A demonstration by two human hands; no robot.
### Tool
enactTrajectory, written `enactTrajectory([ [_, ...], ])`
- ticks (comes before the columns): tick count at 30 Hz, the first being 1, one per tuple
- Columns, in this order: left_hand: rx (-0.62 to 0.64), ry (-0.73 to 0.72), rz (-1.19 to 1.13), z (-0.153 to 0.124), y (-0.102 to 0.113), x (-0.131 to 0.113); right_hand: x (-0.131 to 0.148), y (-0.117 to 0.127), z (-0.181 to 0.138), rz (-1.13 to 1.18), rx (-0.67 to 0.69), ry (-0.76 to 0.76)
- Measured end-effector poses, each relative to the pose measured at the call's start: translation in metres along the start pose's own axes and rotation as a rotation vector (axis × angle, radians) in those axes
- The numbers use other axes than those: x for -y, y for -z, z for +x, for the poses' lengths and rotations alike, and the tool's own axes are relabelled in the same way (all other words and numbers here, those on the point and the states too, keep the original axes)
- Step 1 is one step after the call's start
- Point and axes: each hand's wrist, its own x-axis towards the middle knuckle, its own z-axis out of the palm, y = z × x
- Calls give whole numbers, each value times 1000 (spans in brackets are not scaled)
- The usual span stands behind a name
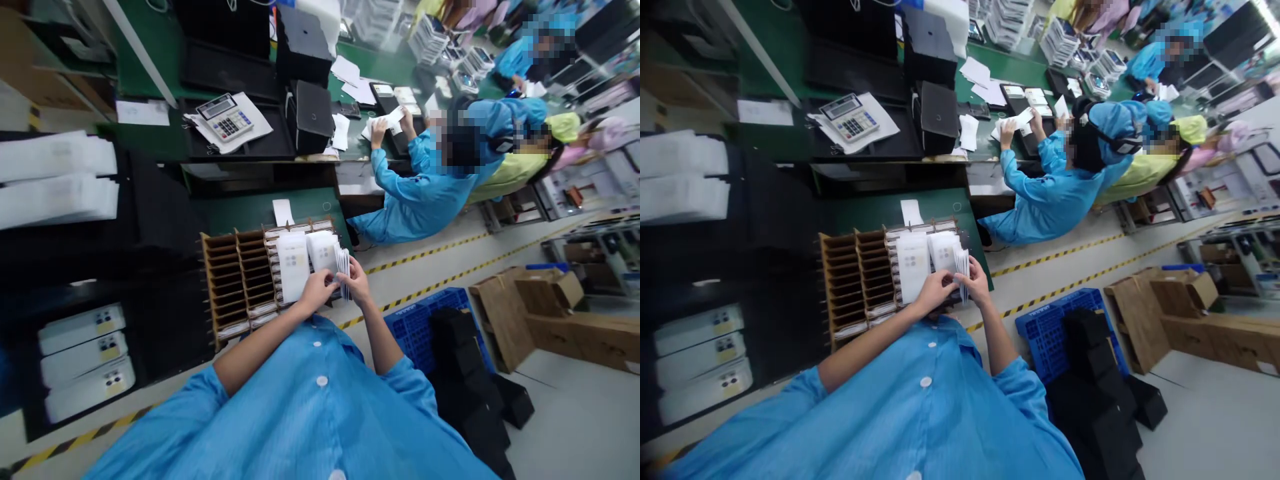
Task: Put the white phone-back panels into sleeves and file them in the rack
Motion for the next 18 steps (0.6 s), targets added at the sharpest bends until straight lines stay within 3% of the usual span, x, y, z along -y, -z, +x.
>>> enactTrajectory([
  [9,-101,36,94,-12,25,6,-20,1,5,-148,-123,78],
  [14,-129,-39,50,-20,26,-2,-14,15,14,3,-59,76],
  [18,-140,-51,-7,-22,22,-15,4,31,14,124,-114,51],
])
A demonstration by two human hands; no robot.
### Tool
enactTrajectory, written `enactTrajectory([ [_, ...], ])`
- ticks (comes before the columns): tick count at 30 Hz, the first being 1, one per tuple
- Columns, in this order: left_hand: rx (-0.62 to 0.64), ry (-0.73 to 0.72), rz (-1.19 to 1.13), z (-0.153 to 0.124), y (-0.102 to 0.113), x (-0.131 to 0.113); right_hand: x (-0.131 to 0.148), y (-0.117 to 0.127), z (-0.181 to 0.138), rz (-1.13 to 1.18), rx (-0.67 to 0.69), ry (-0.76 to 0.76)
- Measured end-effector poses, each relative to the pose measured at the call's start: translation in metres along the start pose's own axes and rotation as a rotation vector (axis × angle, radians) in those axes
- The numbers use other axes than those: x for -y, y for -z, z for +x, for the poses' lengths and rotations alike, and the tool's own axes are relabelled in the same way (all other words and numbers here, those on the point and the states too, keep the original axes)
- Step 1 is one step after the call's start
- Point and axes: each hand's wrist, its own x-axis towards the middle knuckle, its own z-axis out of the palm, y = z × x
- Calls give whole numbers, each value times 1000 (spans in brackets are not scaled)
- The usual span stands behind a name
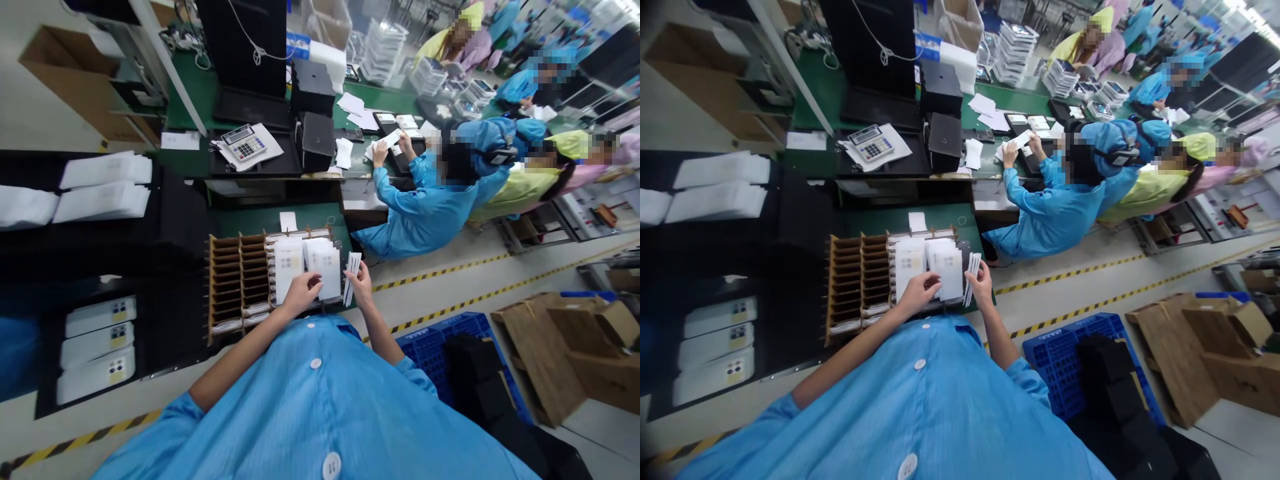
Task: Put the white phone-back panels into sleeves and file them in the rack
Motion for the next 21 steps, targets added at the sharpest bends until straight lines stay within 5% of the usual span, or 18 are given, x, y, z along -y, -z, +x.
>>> enactTrajectory([
  [5,89,51,-211,-2,-15,-20,33,10,-15,113,53,0],
  [11,240,186,-370,-5,-42,-14,41,-15,-27,101,268,30],
  [21,423,58,-480,-35,-14,-25,59,-50,-71,93,288,63],
])
